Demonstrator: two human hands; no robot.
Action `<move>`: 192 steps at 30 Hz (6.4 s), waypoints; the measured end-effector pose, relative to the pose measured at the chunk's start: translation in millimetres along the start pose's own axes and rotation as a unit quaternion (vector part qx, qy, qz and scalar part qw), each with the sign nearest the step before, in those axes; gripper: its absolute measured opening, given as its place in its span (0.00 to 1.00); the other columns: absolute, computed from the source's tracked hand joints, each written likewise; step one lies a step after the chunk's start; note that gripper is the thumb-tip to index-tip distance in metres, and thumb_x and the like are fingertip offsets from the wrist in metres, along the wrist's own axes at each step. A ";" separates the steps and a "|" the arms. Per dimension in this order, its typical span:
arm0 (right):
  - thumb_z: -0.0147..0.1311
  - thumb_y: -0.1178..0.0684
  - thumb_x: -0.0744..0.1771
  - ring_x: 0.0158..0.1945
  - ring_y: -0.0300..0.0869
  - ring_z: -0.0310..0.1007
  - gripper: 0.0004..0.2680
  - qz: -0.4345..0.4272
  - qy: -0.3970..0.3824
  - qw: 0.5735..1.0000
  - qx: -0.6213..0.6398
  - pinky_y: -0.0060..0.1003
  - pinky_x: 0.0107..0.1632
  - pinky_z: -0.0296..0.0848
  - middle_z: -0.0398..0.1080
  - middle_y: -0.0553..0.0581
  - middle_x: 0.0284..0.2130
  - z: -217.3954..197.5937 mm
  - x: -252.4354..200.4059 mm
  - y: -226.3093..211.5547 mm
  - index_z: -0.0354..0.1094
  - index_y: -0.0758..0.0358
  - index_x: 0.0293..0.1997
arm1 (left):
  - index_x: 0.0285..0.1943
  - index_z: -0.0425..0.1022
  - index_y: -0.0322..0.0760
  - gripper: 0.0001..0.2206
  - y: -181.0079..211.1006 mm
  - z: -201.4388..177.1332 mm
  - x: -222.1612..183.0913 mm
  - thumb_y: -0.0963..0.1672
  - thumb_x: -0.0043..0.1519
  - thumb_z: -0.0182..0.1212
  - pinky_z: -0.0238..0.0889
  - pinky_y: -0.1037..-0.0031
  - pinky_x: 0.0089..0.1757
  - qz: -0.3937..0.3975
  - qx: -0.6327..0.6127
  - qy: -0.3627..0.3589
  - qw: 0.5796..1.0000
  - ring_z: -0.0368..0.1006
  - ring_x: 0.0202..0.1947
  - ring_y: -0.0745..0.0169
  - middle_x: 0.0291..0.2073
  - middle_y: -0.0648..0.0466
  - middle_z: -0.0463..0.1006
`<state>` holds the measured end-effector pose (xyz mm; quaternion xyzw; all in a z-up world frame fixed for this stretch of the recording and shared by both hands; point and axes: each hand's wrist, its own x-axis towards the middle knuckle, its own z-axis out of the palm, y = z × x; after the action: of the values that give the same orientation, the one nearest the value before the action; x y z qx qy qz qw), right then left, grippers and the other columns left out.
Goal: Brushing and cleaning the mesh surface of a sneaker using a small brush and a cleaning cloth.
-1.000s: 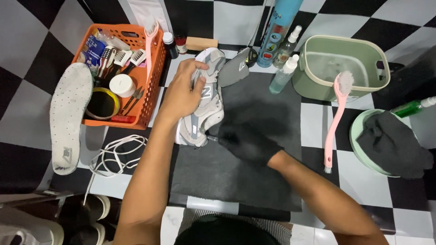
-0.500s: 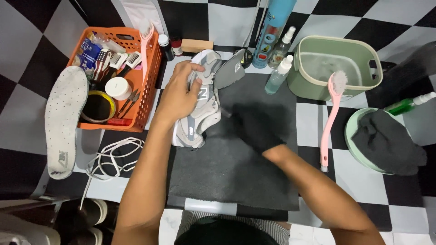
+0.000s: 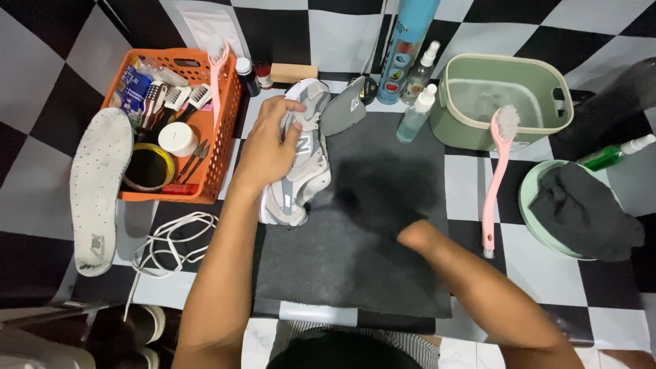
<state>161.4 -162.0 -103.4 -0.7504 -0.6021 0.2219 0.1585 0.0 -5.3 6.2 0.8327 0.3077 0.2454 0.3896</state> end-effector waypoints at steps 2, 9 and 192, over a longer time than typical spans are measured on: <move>0.44 0.45 0.69 0.51 0.51 0.76 0.12 0.027 0.026 0.998 -0.049 0.46 0.49 0.73 0.76 0.58 0.43 -21.4 6.7 -1.1 0.71 0.51 0.55 | 0.60 0.70 0.40 0.13 -3.1 -0.1 0.7 0.39 0.68 0.48 0.53 0.38 0.61 0.000 0.000 -0.001 1.000 0.58 0.67 0.25 0.66 0.32 0.61; 0.50 0.50 0.68 0.52 0.66 0.73 0.12 -0.020 0.006 1.000 0.020 0.59 0.50 0.71 0.75 0.74 0.44 -6.1 -4.6 -11.2 0.73 0.64 0.53 | 0.60 0.69 0.39 0.12 -0.7 -0.3 -0.6 0.39 0.69 0.47 0.53 0.38 0.61 0.002 -0.001 0.000 1.000 0.59 0.67 0.24 0.65 0.31 0.61; 0.52 0.47 0.67 0.45 0.49 0.73 0.06 -0.085 -0.025 0.994 0.056 0.43 0.48 0.68 0.72 0.55 0.36 -42.2 -12.1 -39.5 0.66 0.53 0.44 | 0.62 0.69 0.43 0.14 -8.0 0.8 0.6 0.41 0.69 0.48 0.54 0.41 0.62 -0.022 0.001 -0.005 1.000 0.59 0.68 0.28 0.66 0.37 0.62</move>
<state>148.5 -163.6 -45.8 -0.6807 -0.6542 0.2594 0.2037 -1.6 -1.2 -0.6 0.8272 0.3245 0.2322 0.3955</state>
